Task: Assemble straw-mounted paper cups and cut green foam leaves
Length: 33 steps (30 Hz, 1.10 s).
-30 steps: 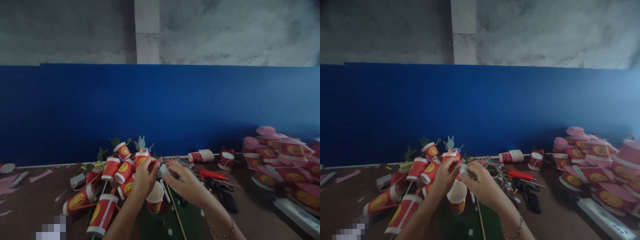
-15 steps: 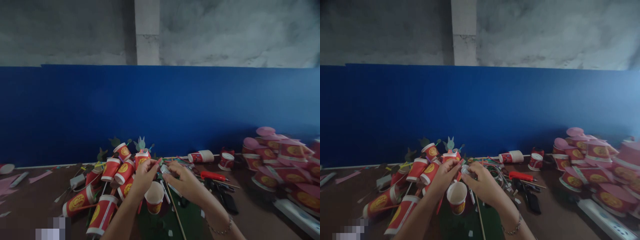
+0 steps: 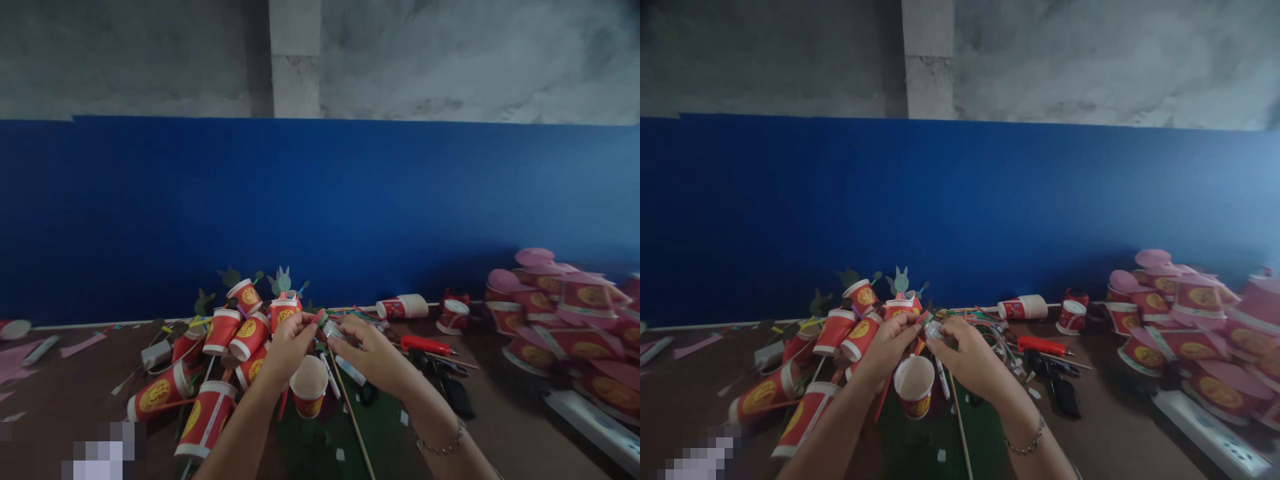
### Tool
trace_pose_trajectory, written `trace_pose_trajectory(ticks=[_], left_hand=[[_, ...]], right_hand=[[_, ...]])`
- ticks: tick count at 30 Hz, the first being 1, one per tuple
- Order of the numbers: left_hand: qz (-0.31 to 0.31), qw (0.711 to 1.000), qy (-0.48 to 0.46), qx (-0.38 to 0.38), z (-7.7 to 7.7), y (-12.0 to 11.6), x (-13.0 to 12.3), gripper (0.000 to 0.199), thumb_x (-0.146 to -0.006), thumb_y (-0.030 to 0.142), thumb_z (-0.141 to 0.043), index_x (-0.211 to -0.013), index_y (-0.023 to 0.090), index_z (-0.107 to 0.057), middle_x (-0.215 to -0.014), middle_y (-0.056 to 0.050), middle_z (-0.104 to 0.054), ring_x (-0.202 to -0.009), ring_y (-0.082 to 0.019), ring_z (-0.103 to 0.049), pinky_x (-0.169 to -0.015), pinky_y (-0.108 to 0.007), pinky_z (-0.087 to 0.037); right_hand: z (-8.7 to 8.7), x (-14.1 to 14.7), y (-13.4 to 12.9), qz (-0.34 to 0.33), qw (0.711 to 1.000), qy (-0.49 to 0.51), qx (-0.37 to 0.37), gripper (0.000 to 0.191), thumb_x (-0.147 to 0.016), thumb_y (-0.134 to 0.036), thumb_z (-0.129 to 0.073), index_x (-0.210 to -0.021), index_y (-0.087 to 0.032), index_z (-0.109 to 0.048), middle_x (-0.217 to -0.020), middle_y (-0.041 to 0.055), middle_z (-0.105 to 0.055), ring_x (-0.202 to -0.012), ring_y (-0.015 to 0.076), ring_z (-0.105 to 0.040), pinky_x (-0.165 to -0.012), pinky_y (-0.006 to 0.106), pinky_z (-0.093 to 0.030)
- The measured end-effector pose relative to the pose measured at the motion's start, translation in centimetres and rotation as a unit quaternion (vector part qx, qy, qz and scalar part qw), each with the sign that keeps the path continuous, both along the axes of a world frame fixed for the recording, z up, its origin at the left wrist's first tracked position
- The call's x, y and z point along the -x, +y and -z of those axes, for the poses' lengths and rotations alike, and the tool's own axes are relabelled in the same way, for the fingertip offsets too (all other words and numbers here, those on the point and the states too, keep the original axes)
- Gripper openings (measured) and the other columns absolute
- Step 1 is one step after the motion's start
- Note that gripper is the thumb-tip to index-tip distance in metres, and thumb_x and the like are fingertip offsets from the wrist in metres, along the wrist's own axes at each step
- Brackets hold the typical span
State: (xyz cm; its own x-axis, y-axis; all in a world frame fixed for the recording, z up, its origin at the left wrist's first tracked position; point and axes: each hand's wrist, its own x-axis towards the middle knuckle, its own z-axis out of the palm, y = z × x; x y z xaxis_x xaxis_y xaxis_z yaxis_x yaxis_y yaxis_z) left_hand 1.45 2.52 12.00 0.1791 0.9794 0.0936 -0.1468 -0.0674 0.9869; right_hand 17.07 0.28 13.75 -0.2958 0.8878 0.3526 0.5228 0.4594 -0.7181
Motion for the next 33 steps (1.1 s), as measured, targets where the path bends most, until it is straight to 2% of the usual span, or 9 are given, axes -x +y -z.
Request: trace_pose_trajectory(ticks=[6,11,17,21,26,29,33], left_hand=[[-0.016,1.000,0.013,0.009,0.0,0.0,0.0,0.026,-0.067,0.036,-0.062,-0.081,0.015,-0.056,-0.051,0.006,-0.050,-0.041,-0.005,-0.039,-0.041,-0.018,-0.025],[-0.003,0.999,0.020,-0.030,0.3,0.1,0.0,0.027,-0.069,0.040,-0.062,-0.080,0.017,-0.054,-0.052,0.006,-0.050,-0.041,-0.005,-0.038,-0.041,-0.018,-0.025],[-0.013,0.997,0.049,-0.060,0.2,0.1,0.1,0.030,-0.070,0.046,-0.059,-0.075,0.017,-0.054,-0.050,0.007,-0.045,-0.039,-0.006,-0.037,-0.038,-0.019,-0.025],[-0.018,0.997,0.050,-0.062,-0.3,-0.1,0.3,0.029,-0.070,0.045,-0.060,-0.072,0.017,-0.054,-0.051,0.007,-0.045,-0.042,-0.007,-0.038,-0.040,-0.019,-0.027],[-0.019,0.998,0.033,-0.053,-0.4,-0.3,0.3,0.029,-0.068,0.045,-0.062,-0.066,0.017,-0.054,-0.051,0.007,-0.041,-0.042,-0.005,-0.034,-0.042,-0.019,-0.025],[-0.003,0.999,0.028,-0.030,-0.2,-0.2,0.3,0.030,-0.068,0.045,-0.063,-0.067,0.016,-0.054,-0.051,0.007,-0.041,-0.042,-0.005,-0.033,-0.042,-0.019,-0.023],[0.007,0.997,0.071,-0.039,0.3,0.4,0.6,0.030,-0.070,0.045,-0.060,-0.073,0.016,-0.055,-0.051,0.006,-0.045,-0.043,-0.007,-0.036,-0.043,-0.020,-0.027]], right_hand=[[0.4,0.1,0.4,-0.003,1.000,0.003,-0.007,0.021,-0.081,-0.030,-0.051,-0.065,-0.017,-0.054,-0.076,0.0017,-0.054,-0.070,0.0147,-0.048,-0.062,0.027,-0.039],[0.4,0.1,0.3,-0.017,1.000,-0.002,0.000,0.023,-0.082,-0.031,-0.049,-0.065,-0.017,-0.054,-0.082,0.0033,-0.056,-0.073,0.0156,-0.050,-0.062,0.027,-0.040],[0.1,0.2,-0.1,-0.014,1.000,-0.011,-0.004,0.019,-0.082,-0.028,-0.050,-0.068,-0.017,-0.055,-0.073,-0.0002,-0.051,-0.067,0.0132,-0.048,-0.059,0.025,-0.038],[-0.2,0.3,-0.2,-0.027,1.000,-0.015,-0.002,0.026,-0.085,-0.032,-0.047,-0.063,-0.018,-0.052,-0.070,-0.0007,-0.050,-0.067,0.0131,-0.047,-0.060,0.026,-0.038],[0.1,0.4,-0.1,-0.002,0.999,-0.036,-0.012,0.029,-0.084,-0.033,-0.047,-0.058,-0.018,-0.049,-0.066,-0.0018,-0.048,-0.063,0.0129,-0.046,-0.058,0.026,-0.037],[0.5,0.3,0.1,0.010,0.998,-0.057,-0.022,0.027,-0.082,-0.032,-0.049,-0.059,-0.018,-0.052,-0.068,-0.0014,-0.051,-0.065,0.0132,-0.048,-0.061,0.026,-0.039],[0.8,-0.1,0.7,0.004,0.998,-0.063,0.013,0.026,-0.082,-0.035,-0.050,-0.066,-0.016,-0.059,-0.072,0.0010,-0.057,-0.070,0.0153,-0.053,-0.063,0.027,-0.042]])
